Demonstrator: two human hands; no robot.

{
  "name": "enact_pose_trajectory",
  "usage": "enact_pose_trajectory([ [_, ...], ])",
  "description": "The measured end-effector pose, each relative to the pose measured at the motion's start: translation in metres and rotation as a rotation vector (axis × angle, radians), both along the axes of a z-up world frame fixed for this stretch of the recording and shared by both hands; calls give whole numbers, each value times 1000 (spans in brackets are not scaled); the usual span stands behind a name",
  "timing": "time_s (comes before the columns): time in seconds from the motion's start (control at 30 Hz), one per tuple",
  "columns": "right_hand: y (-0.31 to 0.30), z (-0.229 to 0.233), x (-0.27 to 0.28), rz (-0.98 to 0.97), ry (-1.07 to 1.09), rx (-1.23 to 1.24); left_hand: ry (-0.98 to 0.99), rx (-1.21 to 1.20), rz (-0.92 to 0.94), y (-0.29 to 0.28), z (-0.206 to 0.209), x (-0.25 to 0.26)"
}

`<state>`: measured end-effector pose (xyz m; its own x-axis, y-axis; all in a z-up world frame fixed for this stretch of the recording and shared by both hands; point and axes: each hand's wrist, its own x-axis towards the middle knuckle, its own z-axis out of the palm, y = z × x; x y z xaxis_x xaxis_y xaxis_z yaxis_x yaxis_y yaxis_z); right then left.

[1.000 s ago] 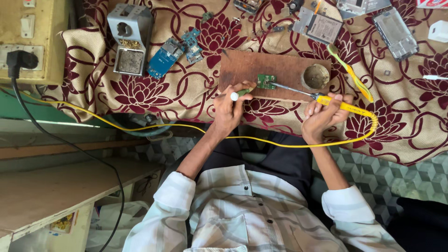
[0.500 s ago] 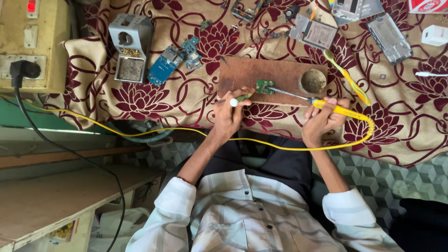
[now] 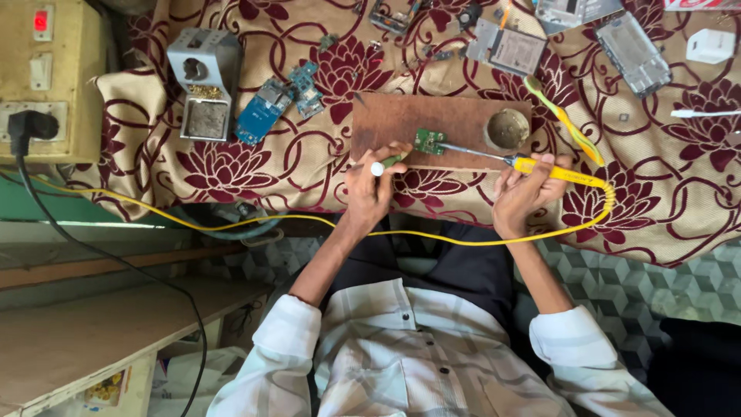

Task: The person uses a soldering iron and solder wire to apply solder to a small green circuit board. They repeatedly heat and feed solder onto the board's surface while holding it steady with the other hand. The board remains on a wooden work surface throughout the clip.

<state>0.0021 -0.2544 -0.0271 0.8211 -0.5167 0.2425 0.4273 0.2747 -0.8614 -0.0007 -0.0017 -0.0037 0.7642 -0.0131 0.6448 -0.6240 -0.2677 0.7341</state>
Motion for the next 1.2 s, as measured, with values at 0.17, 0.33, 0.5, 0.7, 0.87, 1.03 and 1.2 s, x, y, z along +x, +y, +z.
enact_pose_trajectory([
  [0.17, 3, 1, 3, -11, 23, 6, -64, 7, -3, 1, 1, 3],
  [0.33, 4, 0, 2, -12, 19, -13, 15, -15, -12, 1, 2, 0],
  [0.5, 4, -1, -1, 28, 8, -14, -39, 6, 10, 1, 5, -1],
  [0.7, 4, -1, -4, 18, -19, -23, -11, -20, -4, -2, 3, -4],
  [0.87, 5, 3, 0, 11, -13, -78, -38, -7, 11, -1, 1, 1],
  [1.03, 4, 4, -1, 2, -24, -106, -51, 33, 25, 0, 2, 2],
  [1.2, 3, 2, -5, 1, 25, -103, -22, 22, 10, 1, 4, -1],
])
